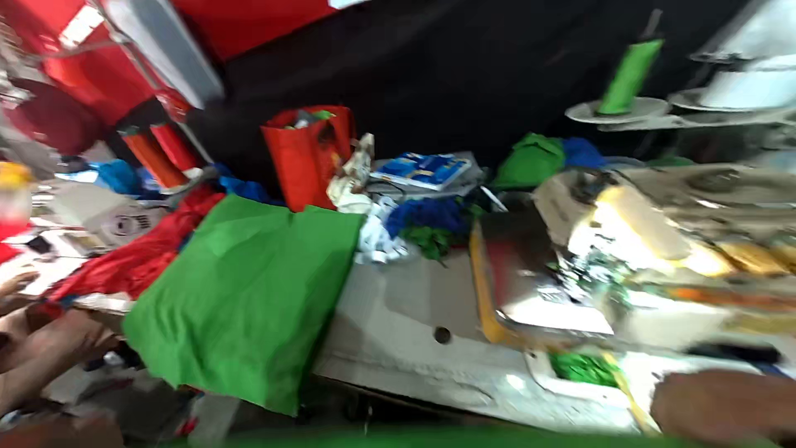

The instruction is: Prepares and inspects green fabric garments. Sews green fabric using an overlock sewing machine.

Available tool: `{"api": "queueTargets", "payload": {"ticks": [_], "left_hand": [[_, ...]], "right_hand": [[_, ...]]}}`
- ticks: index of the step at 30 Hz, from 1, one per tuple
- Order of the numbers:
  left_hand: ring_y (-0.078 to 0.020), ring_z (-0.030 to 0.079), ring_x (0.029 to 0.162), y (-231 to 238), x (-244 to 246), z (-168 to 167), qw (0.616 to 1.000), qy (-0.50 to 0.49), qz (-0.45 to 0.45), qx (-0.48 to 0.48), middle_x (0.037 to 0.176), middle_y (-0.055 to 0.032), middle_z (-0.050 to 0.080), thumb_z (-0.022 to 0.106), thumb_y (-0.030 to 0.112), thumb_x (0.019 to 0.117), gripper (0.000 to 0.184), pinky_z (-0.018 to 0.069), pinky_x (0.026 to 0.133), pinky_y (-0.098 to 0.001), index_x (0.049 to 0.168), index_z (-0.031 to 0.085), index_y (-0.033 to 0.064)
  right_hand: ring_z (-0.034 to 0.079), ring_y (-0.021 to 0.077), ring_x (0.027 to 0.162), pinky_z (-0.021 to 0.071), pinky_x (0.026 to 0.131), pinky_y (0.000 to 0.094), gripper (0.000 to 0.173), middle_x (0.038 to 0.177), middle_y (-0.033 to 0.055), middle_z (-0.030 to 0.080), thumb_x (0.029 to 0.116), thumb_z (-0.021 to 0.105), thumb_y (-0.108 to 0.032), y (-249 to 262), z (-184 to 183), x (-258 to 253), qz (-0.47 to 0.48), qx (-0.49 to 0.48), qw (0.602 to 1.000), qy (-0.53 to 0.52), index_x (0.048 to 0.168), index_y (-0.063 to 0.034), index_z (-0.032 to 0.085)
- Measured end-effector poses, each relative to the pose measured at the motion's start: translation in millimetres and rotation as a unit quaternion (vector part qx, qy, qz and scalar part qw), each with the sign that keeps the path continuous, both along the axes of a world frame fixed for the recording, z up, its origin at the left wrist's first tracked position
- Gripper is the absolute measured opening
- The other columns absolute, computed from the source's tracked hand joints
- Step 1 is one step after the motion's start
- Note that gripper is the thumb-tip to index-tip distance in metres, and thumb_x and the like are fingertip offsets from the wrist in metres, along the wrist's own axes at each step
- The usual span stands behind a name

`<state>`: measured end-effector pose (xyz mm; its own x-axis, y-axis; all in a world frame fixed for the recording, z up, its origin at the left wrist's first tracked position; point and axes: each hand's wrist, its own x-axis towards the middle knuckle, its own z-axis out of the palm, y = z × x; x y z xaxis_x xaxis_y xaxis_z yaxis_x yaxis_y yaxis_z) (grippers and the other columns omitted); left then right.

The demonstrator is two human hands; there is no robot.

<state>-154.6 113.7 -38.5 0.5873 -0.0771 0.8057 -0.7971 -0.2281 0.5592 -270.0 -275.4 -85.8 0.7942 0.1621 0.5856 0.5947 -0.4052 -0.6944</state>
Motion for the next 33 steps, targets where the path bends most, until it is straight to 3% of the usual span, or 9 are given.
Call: {"api": "queueTargets", "payload": {"ticks": [5,12,14,19,22,24,26,31,33], "left_hand": [[0.0034,0.06,0.071,-42.9,53.8,-5.8,0.994,-0.011,0.107,0.026,0.079,0.0098,0.06,0.049,0.019,0.1083,0.02,0.0529,0.066,-0.0174,0.098,0.06,0.0068],[0.0063,0.057,0.08,-45.7,109.4,-41.5,0.995,0.0,0.083,0.058,0.092,0.0088,0.06,0.048,0.024,0.1087,0.023,0.0498,0.075,-0.0161,0.113,0.062,0.0061],[0.0082,0.058,0.084,-39.4,108.7,-54.5,0.997,0.029,0.055,0.039,0.093,0.012,0.06,0.047,0.023,0.1084,0.022,0.051,0.079,-0.0162,0.11,0.06,0.006],[0.0102,0.061,0.076,-38.6,96.4,-65.6,0.993,0.115,-0.003,0.004,0.081,0.0213,0.062,0.037,0.007,0.107,0.026,0.0537,0.074,-0.0135,0.096,0.059,0.0134],[0.0046,0.057,0.073,-55.5,132.4,-75.6,0.983,0.133,0.097,0.087,0.081,0.0097,0.058,0.043,0.022,0.1089,0.027,0.0518,0.071,-0.0194,0.1,0.061,0.0047],[-0.0349,0.064,0.087,-71.9,159.0,-85.4,0.959,0.148,0.146,0.193,0.098,-0.0259,0.065,0.048,0.028,0.1085,0.041,0.0511,0.079,-0.0575,0.115,0.061,-0.0107],[-0.0527,0.06,0.112,-92.8,167.3,-95.2,0.953,0.107,0.142,0.246,0.123,-0.0357,0.058,0.052,0.028,0.1067,0.044,0.0461,0.093,-0.0713,0.128,0.055,-0.0113],[-0.0273,0.063,0.118,-201.4,55.0,-122.8,0.969,-0.093,-0.054,0.224,0.12,-0.0172,0.067,0.054,0.021,0.104,0.025,0.0512,0.101,-0.039,0.115,0.069,0.0043],[-0.0273,0.062,0.125,-240.6,20.8,-135.5,0.96,-0.094,-0.157,0.212,0.124,-0.0163,0.068,0.055,0.018,0.1046,0.022,0.0465,0.11,-0.0399,0.117,0.069,0.0058]], "right_hand": [[0.064,-0.0024,0.093,0.0542,0.082,0.0145,0.018,0.097,-0.0074,0.069,0.0897,0.067,-0.026,-63.9,-3.1,-10.4,-0.09,-0.241,0.966,-0.025,0.105,-0.0188,0.073],[0.067,-0.0012,0.085,0.0582,0.077,0.0195,0.019,0.097,-0.0107,0.072,0.0899,0.069,-0.03,-81.3,-11.8,-38.6,-0.333,-0.13,0.933,-0.052,0.105,-0.0198,0.073],[0.067,-0.0037,0.081,0.0581,0.071,0.0152,0.015,0.094,-0.0166,0.072,0.0887,0.073,-0.032,-73.8,-19.6,-45.7,-0.272,-0.025,0.962,-0.013,0.103,-0.0284,0.073],[0.065,-0.0003,0.088,0.0545,0.075,0.018,0.012,0.094,-0.0083,0.068,0.0961,0.072,-0.027,-47.5,-20.0,-57.9,0.11,0.173,0.975,0.089,0.101,-0.0179,0.068],[0.064,-0.006,0.077,0.0546,0.066,0.0136,0.014,0.09,-0.0108,0.068,0.0914,0.071,-0.02,-33.9,-40.5,-15.5,-0.148,0.099,0.983,0.054,0.103,-0.0165,0.066],[0.065,0.0003,0.067,0.0568,0.057,0.0195,0.024,0.089,-0.0065,0.069,0.084,0.074,-0.012,-25.9,-63.7,22.9,-0.357,0.042,0.932,0.045,0.106,-0.0131,0.064],[0.065,0.0045,0.062,0.0567,0.051,0.0235,0.026,0.089,-0.0017,0.071,0.0867,0.075,-0.017,-20.8,-72.3,43.0,-0.415,0.012,0.908,0.051,0.109,-0.0095,0.064],[0.06,-0.006,0.065,0.051,0.055,0.0108,0.016,0.086,-0.0063,0.07,0.0925,0.069,-0.025,-16.6,-81.6,54.0,-0.395,0.022,0.918,0.014,0.098,-0.0107,0.072],[0.062,-0.0074,0.069,0.0533,0.062,0.0104,0.012,0.084,-0.0079,0.07,0.0926,0.067,-0.019,-16.5,-78.9,52.8,-0.389,0.064,0.919,0.007,0.096,-0.0083,0.071]]}}
